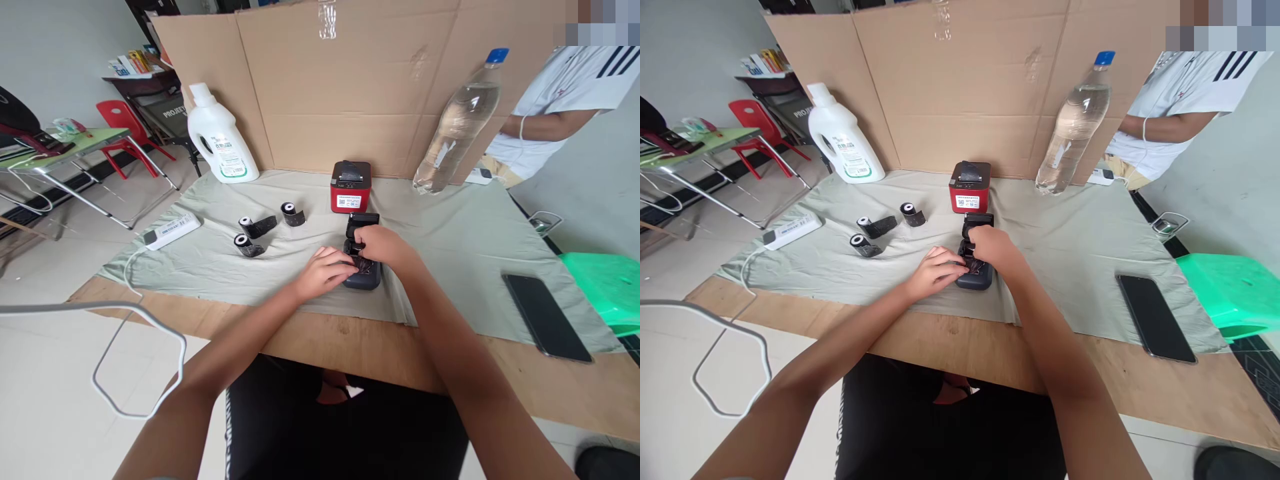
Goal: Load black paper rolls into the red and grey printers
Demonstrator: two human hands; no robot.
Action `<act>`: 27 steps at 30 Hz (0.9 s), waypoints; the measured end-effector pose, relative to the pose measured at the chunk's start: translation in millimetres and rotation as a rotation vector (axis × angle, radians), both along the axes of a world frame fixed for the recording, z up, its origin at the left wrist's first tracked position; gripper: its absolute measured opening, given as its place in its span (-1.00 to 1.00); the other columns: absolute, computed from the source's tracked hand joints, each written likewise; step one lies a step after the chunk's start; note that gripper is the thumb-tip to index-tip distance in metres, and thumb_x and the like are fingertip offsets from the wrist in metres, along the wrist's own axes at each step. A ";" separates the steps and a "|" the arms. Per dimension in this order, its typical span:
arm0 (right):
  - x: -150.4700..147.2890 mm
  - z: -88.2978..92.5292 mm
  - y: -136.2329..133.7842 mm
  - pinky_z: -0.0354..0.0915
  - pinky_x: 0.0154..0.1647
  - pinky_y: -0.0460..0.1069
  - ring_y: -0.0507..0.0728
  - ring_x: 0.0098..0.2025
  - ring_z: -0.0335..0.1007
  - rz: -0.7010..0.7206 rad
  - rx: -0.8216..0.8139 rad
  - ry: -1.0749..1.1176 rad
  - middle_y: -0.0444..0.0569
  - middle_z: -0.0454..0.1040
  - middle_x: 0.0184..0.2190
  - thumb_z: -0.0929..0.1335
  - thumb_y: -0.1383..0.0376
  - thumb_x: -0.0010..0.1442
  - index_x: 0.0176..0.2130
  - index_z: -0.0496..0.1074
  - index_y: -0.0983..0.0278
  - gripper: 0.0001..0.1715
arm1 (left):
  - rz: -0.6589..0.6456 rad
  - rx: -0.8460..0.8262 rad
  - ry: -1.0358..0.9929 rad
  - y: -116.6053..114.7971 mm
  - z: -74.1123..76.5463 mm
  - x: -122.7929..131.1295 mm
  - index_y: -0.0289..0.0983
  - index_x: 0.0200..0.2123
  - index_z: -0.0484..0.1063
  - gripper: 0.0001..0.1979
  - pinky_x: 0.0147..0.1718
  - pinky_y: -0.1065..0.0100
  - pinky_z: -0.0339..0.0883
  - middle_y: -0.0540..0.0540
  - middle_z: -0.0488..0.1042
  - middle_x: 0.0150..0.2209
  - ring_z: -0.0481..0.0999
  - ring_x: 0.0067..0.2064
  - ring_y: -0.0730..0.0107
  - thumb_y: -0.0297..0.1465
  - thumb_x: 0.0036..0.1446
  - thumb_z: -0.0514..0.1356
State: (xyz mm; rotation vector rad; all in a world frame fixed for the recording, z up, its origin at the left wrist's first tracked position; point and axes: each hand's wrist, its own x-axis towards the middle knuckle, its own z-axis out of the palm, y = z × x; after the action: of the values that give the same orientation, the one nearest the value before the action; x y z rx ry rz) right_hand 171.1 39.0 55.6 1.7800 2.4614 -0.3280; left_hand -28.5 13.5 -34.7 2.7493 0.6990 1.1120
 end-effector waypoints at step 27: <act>31.6 15.2 12.4 0.18 -0.28 -0.05 0.13 -0.21 0.38 0.091 -0.193 0.243 -0.05 0.50 -0.19 0.44 0.25 0.13 -0.22 0.44 0.25 -0.80 | 0.019 0.056 0.132 -3.7 3.7 -6.6 -0.14 0.06 0.59 -0.71 0.01 0.13 0.36 -0.10 0.66 0.05 0.53 0.09 0.18 -0.31 0.39 0.15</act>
State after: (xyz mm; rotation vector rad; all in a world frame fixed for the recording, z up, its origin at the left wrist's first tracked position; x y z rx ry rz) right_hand 202.7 51.4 70.8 1.6310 2.5528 -0.7880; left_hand -35.1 9.8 -31.0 2.8903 0.7214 0.9755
